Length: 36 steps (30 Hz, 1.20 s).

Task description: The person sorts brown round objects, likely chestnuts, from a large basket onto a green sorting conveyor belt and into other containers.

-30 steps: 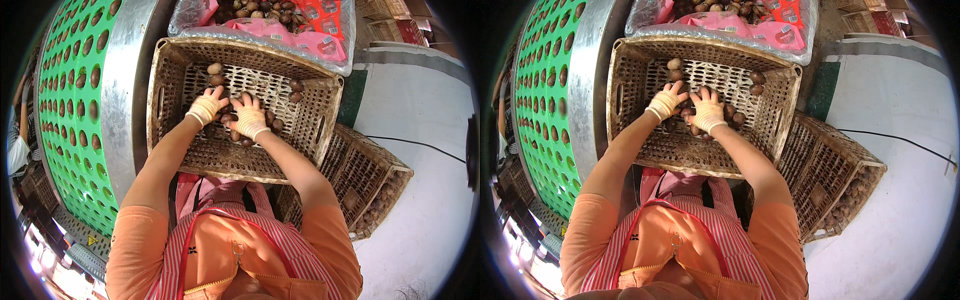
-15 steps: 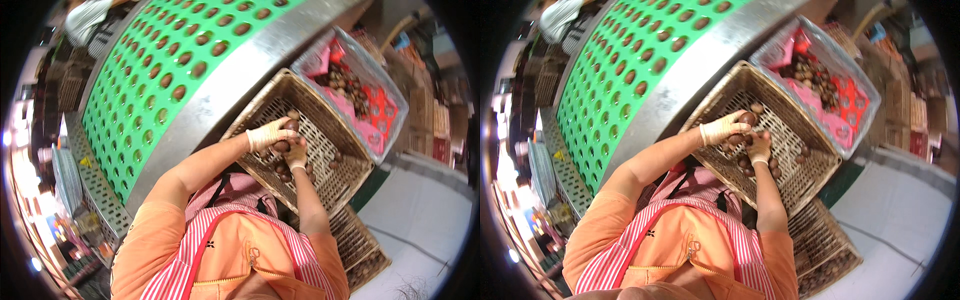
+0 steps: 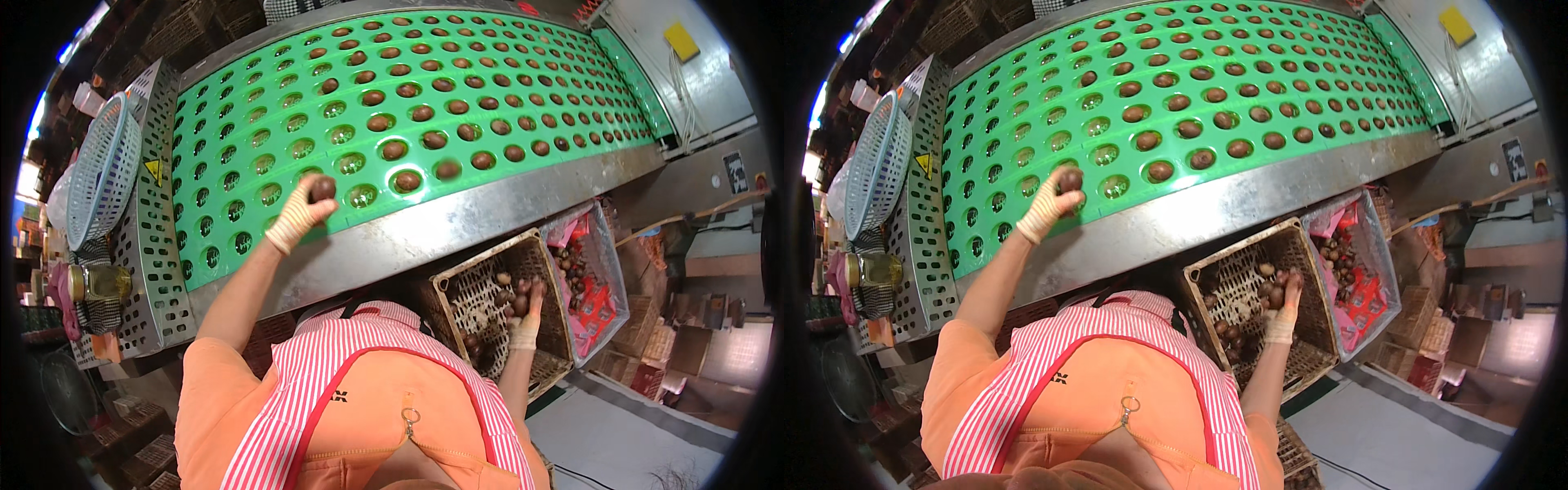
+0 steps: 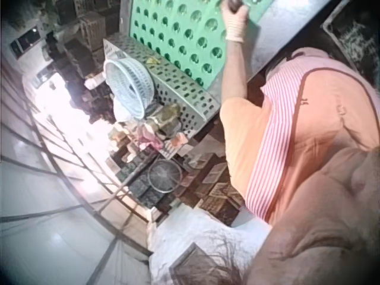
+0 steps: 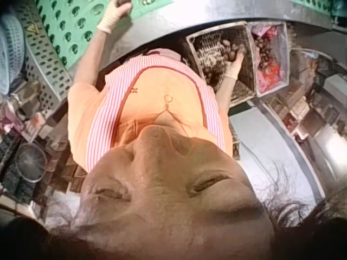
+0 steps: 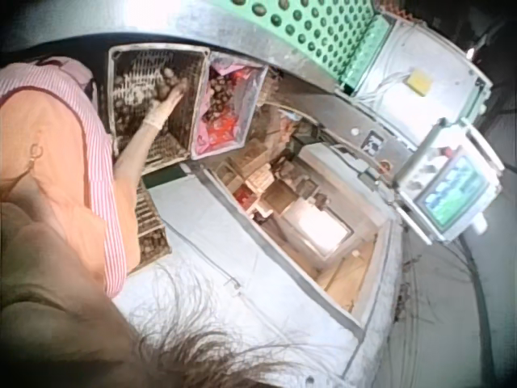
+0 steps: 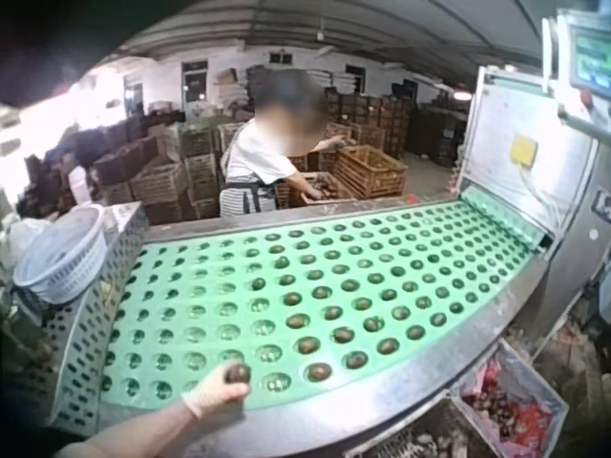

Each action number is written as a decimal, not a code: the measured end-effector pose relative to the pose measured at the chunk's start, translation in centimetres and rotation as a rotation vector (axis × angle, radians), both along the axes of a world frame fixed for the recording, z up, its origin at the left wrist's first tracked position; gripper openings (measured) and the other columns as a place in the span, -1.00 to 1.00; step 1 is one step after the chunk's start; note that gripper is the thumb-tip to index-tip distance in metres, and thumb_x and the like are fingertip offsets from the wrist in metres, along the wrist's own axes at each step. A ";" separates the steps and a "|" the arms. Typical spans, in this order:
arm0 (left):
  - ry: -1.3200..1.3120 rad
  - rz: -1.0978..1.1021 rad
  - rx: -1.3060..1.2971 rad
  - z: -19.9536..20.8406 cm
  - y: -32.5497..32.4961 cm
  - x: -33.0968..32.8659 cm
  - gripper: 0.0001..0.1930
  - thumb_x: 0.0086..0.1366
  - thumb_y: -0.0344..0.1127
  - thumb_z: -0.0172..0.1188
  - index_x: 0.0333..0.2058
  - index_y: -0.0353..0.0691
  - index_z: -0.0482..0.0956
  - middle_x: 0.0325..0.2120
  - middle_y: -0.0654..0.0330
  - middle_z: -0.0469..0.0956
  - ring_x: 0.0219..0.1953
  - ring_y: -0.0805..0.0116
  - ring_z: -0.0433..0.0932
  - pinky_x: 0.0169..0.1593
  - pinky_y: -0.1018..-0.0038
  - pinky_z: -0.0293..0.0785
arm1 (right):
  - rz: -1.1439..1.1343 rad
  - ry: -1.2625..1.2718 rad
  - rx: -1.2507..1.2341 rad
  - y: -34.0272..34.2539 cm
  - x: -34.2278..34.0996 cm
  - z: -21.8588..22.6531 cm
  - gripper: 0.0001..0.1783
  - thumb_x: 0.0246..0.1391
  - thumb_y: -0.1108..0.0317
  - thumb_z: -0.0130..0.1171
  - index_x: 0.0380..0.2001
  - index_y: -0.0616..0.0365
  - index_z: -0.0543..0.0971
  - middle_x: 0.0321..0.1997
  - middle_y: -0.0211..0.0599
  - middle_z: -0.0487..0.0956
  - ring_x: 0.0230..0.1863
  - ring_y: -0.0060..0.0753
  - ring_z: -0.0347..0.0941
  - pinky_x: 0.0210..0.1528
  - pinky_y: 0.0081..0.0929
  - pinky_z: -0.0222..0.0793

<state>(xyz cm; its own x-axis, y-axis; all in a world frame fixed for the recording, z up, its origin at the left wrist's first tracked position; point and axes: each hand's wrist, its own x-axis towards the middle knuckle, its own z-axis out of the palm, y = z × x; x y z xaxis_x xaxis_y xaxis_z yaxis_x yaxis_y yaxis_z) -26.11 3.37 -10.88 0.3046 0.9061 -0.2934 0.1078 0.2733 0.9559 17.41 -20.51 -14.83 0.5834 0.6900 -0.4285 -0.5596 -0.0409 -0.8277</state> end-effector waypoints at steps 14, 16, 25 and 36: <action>0.633 -0.068 0.413 -4.9 9.7 -7.6 -0.36 -0.06 -0.13 0.41 0.05 -0.08 0.49 0.16 0.00 0.30 0.10 -0.08 0.43 0.17 0.20 0.43 | 1.210 -1.022 -0.012 35.0 -24.7 -1.0 -0.32 -0.17 -0.03 0.43 0.03 0.01 0.52 -0.12 -0.18 0.48 -0.08 -0.19 0.46 -0.07 -0.25 0.44; 0.728 -0.031 0.420 -4.2 11.4 -7.8 -0.40 -0.05 -0.12 0.37 0.05 0.00 0.49 0.18 0.01 0.29 0.06 -0.12 0.46 0.12 0.15 0.47 | 1.190 -1.161 -0.123 36.5 -26.0 1.1 -0.34 -0.16 -0.05 0.41 0.02 -0.02 0.54 0.04 -0.11 0.43 0.07 -0.07 0.43 0.09 -0.19 0.39; 0.972 -0.469 0.666 -3.8 19.2 -7.2 -0.45 0.08 -0.16 0.32 0.07 -0.07 0.43 -0.05 -0.01 0.39 -0.11 -0.05 0.51 -0.04 0.14 0.52 | 1.115 -1.596 -0.182 45.1 -26.9 3.2 -0.40 -0.04 -0.05 0.31 0.05 -0.03 0.52 0.05 -0.06 0.49 0.02 -0.01 0.47 0.07 -0.14 0.40; 0.959 -0.310 0.983 -6.6 20.4 -3.8 -0.44 0.19 -0.32 0.20 0.20 -0.06 0.37 0.23 0.01 0.27 0.27 -0.13 0.23 0.29 0.08 0.22 | 0.658 -1.610 0.224 39.3 -24.7 -0.9 -0.62 -0.01 0.48 0.15 -0.06 -0.02 0.56 0.09 -0.03 0.48 0.09 0.14 0.39 0.11 -0.09 0.39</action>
<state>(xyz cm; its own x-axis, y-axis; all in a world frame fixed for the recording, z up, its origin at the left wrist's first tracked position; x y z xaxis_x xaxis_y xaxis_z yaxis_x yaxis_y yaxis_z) -29.88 23.76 -17.45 0.5721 0.7936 0.2073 0.7491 -0.6085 0.2619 -7.28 18.80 -15.70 -0.0823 0.9245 0.3723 0.8121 0.2787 -0.5127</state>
